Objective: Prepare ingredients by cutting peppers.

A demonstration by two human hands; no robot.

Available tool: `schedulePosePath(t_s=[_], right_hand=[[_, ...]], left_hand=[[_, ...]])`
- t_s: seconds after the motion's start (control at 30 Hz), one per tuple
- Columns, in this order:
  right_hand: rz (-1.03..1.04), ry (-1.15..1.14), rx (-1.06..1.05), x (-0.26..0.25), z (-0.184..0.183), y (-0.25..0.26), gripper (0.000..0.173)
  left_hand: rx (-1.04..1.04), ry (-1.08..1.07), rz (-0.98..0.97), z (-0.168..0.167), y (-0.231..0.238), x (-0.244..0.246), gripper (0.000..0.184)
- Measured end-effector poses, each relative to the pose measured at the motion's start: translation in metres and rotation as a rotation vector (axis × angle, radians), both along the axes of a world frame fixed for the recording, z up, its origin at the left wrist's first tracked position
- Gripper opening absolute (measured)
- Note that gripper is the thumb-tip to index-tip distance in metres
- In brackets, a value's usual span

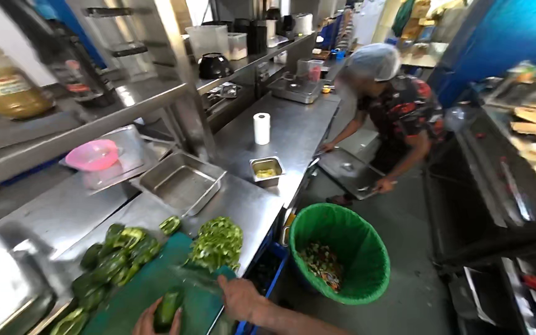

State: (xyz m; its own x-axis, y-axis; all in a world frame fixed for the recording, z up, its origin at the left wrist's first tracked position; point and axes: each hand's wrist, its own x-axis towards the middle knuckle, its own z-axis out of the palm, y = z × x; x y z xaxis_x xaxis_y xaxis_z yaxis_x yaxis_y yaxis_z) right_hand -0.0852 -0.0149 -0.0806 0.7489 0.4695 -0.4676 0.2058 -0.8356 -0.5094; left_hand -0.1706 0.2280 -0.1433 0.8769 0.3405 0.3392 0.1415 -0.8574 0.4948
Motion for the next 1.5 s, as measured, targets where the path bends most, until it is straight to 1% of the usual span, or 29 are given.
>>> schedulePosePath(t_s=[0.1, 0.17, 0.27, 0.3, 0.37, 0.43, 0.5, 0.53, 0.6, 0.67, 0.7, 0.73, 0.77, 0.8, 0.83, 0.87, 0.9, 0.93, 1.03, 1.07, 1.1, 1.2, 1.23, 1.27, 1.33, 1.37, 1.4, 1.43, 1.5], right_hand=[[0.055, 0.0, -0.059, 0.003, 0.02, -0.002, 0.062], [0.099, -0.031, -0.111, 0.004, 0.022, 0.002, 0.061], [0.15, -0.054, -0.181, 0.012, 0.022, 0.008, 0.058], [0.16, -0.06, -0.197, 0.013, 0.025, 0.009, 0.056], [0.19, -0.062, -0.231, 0.015, 0.028, 0.012, 0.053], [0.226, -0.061, -0.255, 0.019, 0.023, 0.014, 0.048], [0.257, -0.046, -0.264, 0.024, 0.017, 0.016, 0.045], [0.271, -0.042, -0.272, 0.027, 0.02, 0.016, 0.043], [0.285, -0.074, -0.296, 0.029, 0.043, 0.014, 0.042], [0.297, -0.124, -0.337, 0.029, 0.073, 0.013, 0.045], [0.304, -0.14, -0.355, 0.028, 0.081, 0.014, 0.047], [0.309, -0.145, -0.363, 0.027, 0.08, 0.018, 0.046], [0.309, -0.133, -0.355, 0.025, 0.07, 0.025, 0.048], [0.304, -0.122, -0.323, 0.025, 0.053, 0.032, 0.05], [0.302, -0.108, -0.3, 0.025, 0.037, 0.039, 0.049], [0.307, -0.099, -0.288, 0.027, 0.028, 0.043, 0.045], [0.314, -0.1, -0.285, 0.029, 0.028, 0.045, 0.044], [0.322, -0.108, -0.289, 0.032, 0.036, 0.043, 0.044], [0.351, -0.125, -0.359, 0.036, 0.083, 0.028, 0.048], [0.352, -0.132, -0.375, 0.036, 0.086, 0.027, 0.049], [0.344, -0.13, -0.37, 0.034, 0.077, 0.029, 0.049], [0.332, -0.083, -0.297, 0.033, 0.029, 0.047, 0.05], [0.343, -0.085, -0.294, 0.037, 0.026, 0.049, 0.048], [0.354, -0.1, -0.302, 0.041, 0.034, 0.047, 0.047], [0.376, -0.119, -0.35, 0.046, 0.066, 0.033, 0.046], [0.386, -0.125, -0.373, 0.046, 0.082, 0.026, 0.043], [0.392, -0.124, -0.389, 0.046, 0.09, 0.023, 0.041], [0.388, -0.114, -0.39, 0.043, 0.085, 0.025, 0.042], [0.365, -0.089, -0.337, 0.037, 0.049, 0.041, 0.046]], left_hand=[[-0.079, -0.004, -0.035, 0.013, -0.017, 0.003, 0.062], [-0.104, 0.034, -0.066, 0.012, -0.024, 0.002, 0.057], [-0.143, 0.094, -0.067, 0.015, -0.022, 0.006, 0.065], [-0.155, 0.106, -0.077, 0.018, -0.02, 0.007, 0.065], [-0.155, 0.116, -0.129, 0.023, -0.014, 0.01, 0.052], [-0.133, 0.2, -0.193, 0.033, -0.008, 0.018, 0.04], [-0.103, 0.315, -0.257, 0.046, -0.004, 0.03, 0.035], [-0.099, 0.366, -0.293, 0.051, -0.002, 0.036, 0.035], [-0.094, 0.444, -0.365, 0.057, 0.003, 0.047, 0.036], [-0.09, 0.449, -0.414, 0.061, 0.006, 0.053, 0.035], [-0.091, 0.442, -0.428, 0.062, 0.007, 0.053, 0.034], [-0.089, 0.428, -0.436, 0.062, 0.007, 0.053, 0.032], [-0.089, 0.408, -0.442, 0.061, 0.007, 0.051, 0.031], [-0.092, 0.388, -0.446, 0.06, 0.008, 0.051, 0.029], [-0.097, 0.37, -0.446, 0.058, 0.009, 0.051, 0.028], [-0.1, 0.359, -0.443, 0.056, 0.01, 0.051, 0.028], [-0.107, 0.359, -0.438, 0.056, 0.01, 0.051, 0.028], [-0.116, 0.359, -0.435, 0.056, 0.01, 0.051, 0.029], [-0.142, 0.322, -0.42, 0.053, 0.01, 0.047, 0.028], [-0.147, 0.303, -0.417, 0.052, 0.01, 0.046, 0.028], [-0.148, 0.286, -0.416, 0.05, 0.009, 0.045, 0.028], [-0.132, 0.281, -0.42, 0.05, 0.009, 0.045, 0.027], [-0.134, 0.297, -0.415, 0.052, 0.008, 0.045, 0.028], [-0.143, 0.303, -0.41, 0.053, 0.009, 0.045, 0.028], [-0.162, 0.283, -0.403, 0.051, 0.01, 0.044, 0.028], [-0.176, 0.259, -0.399, 0.048, 0.01, 0.043, 0.026], [-0.192, 0.245, -0.393, 0.047, 0.01, 0.043, 0.025], [-0.208, 0.247, -0.386, 0.048, 0.009, 0.042, 0.025], [-0.221, 0.256, -0.378, 0.048, 0.008, 0.042, 0.026]])
